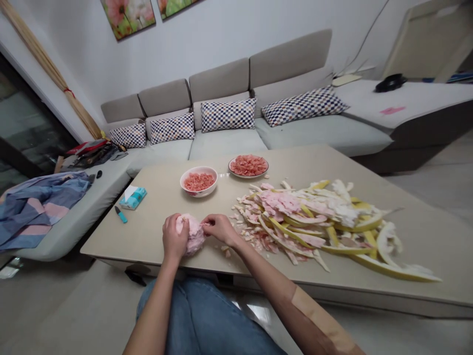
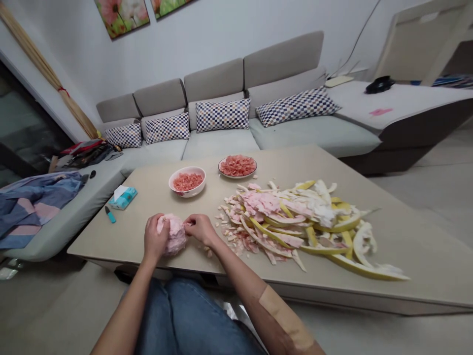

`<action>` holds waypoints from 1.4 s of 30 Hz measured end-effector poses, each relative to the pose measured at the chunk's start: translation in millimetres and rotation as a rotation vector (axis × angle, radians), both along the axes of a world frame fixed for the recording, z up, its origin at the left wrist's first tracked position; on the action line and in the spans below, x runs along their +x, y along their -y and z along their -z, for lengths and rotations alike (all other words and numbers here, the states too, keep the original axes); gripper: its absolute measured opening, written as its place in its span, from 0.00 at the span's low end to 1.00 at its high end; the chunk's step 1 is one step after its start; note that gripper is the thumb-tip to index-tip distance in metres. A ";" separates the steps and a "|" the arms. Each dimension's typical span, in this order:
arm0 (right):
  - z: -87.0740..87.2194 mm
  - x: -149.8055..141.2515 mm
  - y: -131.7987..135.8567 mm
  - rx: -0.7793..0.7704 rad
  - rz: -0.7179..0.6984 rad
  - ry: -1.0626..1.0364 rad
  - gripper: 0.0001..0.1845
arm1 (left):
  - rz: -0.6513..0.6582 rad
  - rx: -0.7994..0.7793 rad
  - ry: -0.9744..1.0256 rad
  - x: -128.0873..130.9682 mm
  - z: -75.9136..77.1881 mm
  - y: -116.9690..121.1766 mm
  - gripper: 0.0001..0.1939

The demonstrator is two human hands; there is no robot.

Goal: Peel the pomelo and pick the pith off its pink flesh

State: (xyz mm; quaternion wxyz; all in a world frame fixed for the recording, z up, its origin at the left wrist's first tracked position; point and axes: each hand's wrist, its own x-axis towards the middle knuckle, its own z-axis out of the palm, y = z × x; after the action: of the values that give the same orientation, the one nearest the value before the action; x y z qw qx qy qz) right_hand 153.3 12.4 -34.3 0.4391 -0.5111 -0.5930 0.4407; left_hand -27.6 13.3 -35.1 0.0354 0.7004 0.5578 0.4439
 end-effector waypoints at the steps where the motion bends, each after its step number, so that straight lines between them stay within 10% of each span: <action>1: 2.5 0.0 -0.2 -0.008 0.023 -0.009 0.08 | 0.002 -0.003 -0.003 -0.1 0.0 0.0 0.14; 12: 5.1 14.6 8.0 0.013 -0.169 -0.047 0.17 | 0.002 0.010 0.009 -1.4 3.6 -1.3 0.15; 21: 14.1 3.7 5.2 0.108 0.133 0.158 0.11 | 0.011 0.012 0.014 -2.4 3.5 -0.8 0.15; 31: -0.4 77.0 20.6 0.071 0.216 0.040 0.13 | 0.010 0.022 0.029 -2.4 5.6 -1.2 0.15; 42: -38.9 145.4 26.4 0.610 0.743 0.724 0.12 | 0.025 0.026 0.052 -5.0 6.2 -0.4 0.15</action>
State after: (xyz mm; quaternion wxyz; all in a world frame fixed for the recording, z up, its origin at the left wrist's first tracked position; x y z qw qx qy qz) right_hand 298.6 -13.9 4.6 0.4604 -0.6528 -0.5864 -0.1342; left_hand -32.6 13.7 -41.3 0.0464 0.6958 0.5423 0.4687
